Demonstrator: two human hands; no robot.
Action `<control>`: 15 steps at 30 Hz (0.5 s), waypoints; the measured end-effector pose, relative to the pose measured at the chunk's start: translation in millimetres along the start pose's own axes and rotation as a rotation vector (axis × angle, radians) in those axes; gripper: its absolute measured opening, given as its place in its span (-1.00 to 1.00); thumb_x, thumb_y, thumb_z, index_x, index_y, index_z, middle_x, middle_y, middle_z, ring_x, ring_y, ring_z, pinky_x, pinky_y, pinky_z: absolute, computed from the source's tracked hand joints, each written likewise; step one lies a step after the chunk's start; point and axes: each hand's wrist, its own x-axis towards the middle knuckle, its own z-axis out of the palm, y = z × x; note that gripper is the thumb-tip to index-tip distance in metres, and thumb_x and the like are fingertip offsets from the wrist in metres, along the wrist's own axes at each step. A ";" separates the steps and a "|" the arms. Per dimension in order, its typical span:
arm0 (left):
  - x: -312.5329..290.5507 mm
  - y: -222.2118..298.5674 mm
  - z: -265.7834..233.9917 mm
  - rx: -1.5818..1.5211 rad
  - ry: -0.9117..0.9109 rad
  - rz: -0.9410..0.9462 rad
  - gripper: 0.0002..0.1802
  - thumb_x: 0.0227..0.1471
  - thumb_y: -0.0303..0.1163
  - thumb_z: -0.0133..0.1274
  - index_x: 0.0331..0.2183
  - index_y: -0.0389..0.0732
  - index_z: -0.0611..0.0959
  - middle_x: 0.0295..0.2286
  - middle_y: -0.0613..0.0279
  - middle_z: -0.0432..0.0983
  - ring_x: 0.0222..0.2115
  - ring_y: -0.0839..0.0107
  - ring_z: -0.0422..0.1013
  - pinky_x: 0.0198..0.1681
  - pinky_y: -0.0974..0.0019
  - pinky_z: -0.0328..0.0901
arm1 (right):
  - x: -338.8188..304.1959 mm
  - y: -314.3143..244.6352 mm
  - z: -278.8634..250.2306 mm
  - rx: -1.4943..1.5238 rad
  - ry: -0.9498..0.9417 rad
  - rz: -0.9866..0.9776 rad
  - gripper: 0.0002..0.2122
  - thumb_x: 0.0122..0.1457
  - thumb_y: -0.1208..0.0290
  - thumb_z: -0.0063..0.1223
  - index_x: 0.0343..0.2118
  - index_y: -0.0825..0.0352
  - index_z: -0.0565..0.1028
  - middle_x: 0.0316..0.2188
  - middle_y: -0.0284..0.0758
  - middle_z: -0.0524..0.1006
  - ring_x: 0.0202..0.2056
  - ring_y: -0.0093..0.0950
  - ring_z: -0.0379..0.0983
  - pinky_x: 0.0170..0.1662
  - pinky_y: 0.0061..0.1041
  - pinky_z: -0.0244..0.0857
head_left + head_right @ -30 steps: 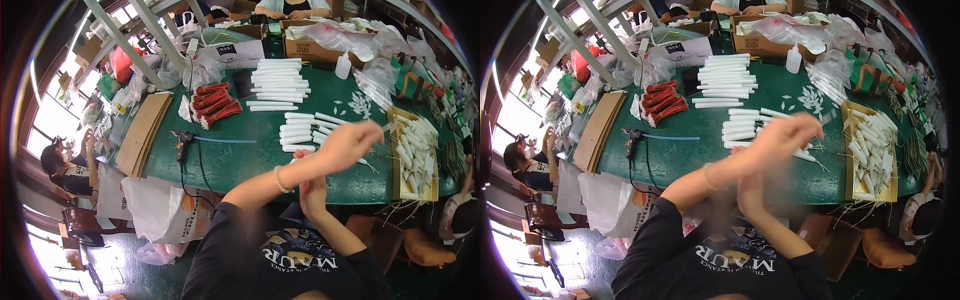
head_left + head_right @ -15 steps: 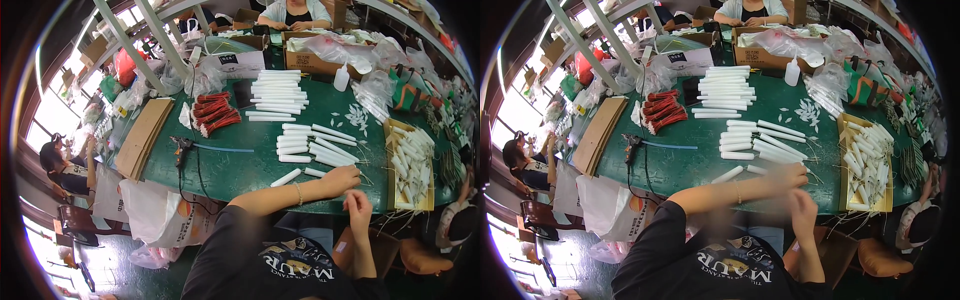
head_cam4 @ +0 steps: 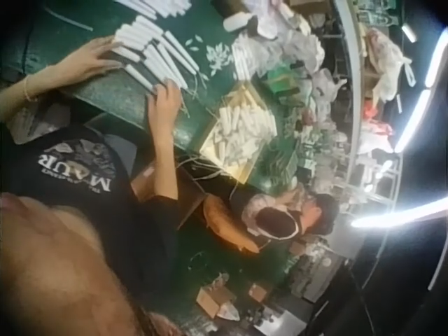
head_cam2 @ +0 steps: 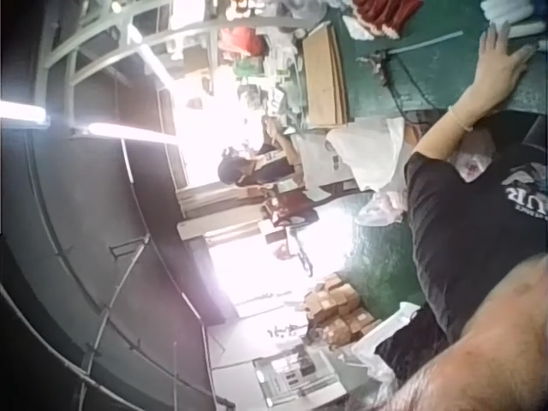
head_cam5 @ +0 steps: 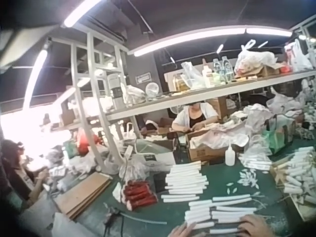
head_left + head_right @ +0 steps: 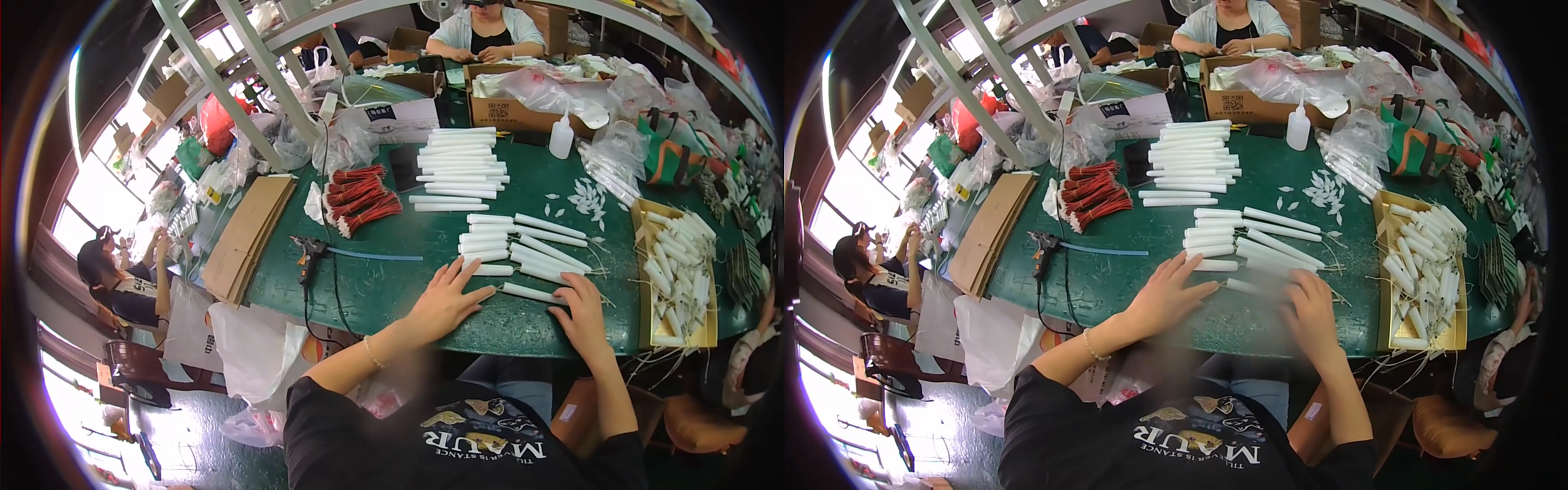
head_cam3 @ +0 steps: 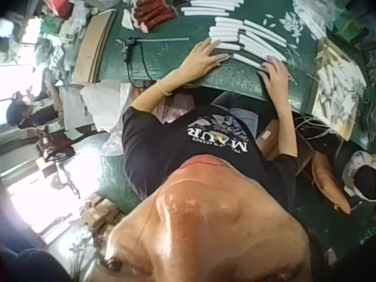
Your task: Assembling white plastic tubes with clear wiring on a factory production line.
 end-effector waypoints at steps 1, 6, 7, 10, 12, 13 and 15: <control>-0.6 -4.9 1.9 0.006 0.000 -0.003 -0.55 -0.19 -0.39 0.00 -0.14 0.04 0.45 0.00 -0.09 0.09 0.02 -0.08 0.04 0.06 0.08 0.02 | 3.3 3.9 3.0 -0.006 -0.011 -0.004 -0.75 -0.22 0.53 0.13 -0.40 0.34 0.37 -0.13 -0.22 0.32 -0.07 -0.21 0.20 -0.04 -0.36 0.08; 8.9 -18.1 13.1 -0.036 0.057 -0.002 -0.57 -0.17 -0.49 -0.07 -0.15 0.02 0.47 0.01 -0.04 0.09 0.04 -0.05 0.03 0.06 0.12 0.03 | 12.6 19.8 16.5 0.001 0.020 0.001 -0.79 -0.22 0.57 0.07 -0.43 0.38 0.36 -0.13 -0.20 0.31 -0.08 -0.20 0.19 -0.02 -0.33 0.06; 9.8 -19.9 16.1 -0.035 0.062 -0.004 -0.57 -0.17 -0.49 -0.07 -0.15 0.02 0.47 0.01 -0.04 0.09 0.04 -0.05 0.03 0.06 0.12 0.03 | 14.3 20.1 17.6 -0.001 0.019 -0.004 -0.79 -0.22 0.57 0.07 -0.43 0.38 0.36 -0.13 -0.20 0.31 -0.08 -0.20 0.19 -0.02 -0.33 0.06; 13.3 -22.3 26.1 -0.115 0.131 -0.001 -0.62 -0.15 -0.50 -0.06 -0.19 -0.02 0.50 0.01 -0.03 0.10 0.04 -0.03 0.04 0.07 0.14 0.03 | 18.3 22.6 18.9 0.017 0.005 0.032 -0.78 -0.22 0.57 0.06 -0.42 0.38 0.36 -0.14 -0.20 0.32 -0.08 -0.21 0.19 -0.02 -0.33 0.07; 18.3 -22.1 31.7 -0.200 0.207 -0.033 -0.67 -0.14 -0.49 -0.03 -0.22 -0.08 0.52 -0.01 -0.03 0.14 0.03 -0.01 0.05 0.06 0.15 0.03 | 21.2 27.8 17.2 0.016 -0.021 0.028 -0.76 -0.22 0.56 0.07 -0.40 0.38 0.36 -0.15 -0.20 0.33 -0.09 -0.21 0.20 -0.03 -0.33 0.09; 19.9 -22.9 33.3 -0.205 0.206 -0.027 -0.67 -0.14 -0.49 -0.03 -0.22 -0.08 0.52 -0.01 -0.03 0.14 0.03 -0.01 0.05 0.06 0.15 0.03 | 21.7 31.5 18.0 0.010 -0.020 0.034 -0.76 -0.22 0.56 0.07 -0.40 0.38 0.36 -0.15 -0.20 0.33 -0.09 -0.21 0.20 -0.03 -0.33 0.09; 30.2 -22.3 43.9 -0.279 0.276 -0.018 -0.70 -0.15 -0.48 0.01 -0.25 -0.13 0.52 -0.04 -0.03 0.19 0.02 -0.01 0.07 0.06 0.14 0.03 | 14.2 45.2 21.0 -0.027 0.039 0.053 -0.77 -0.22 0.51 0.14 -0.45 0.35 0.36 -0.16 -0.21 0.35 -0.11 -0.23 0.23 -0.07 -0.36 0.13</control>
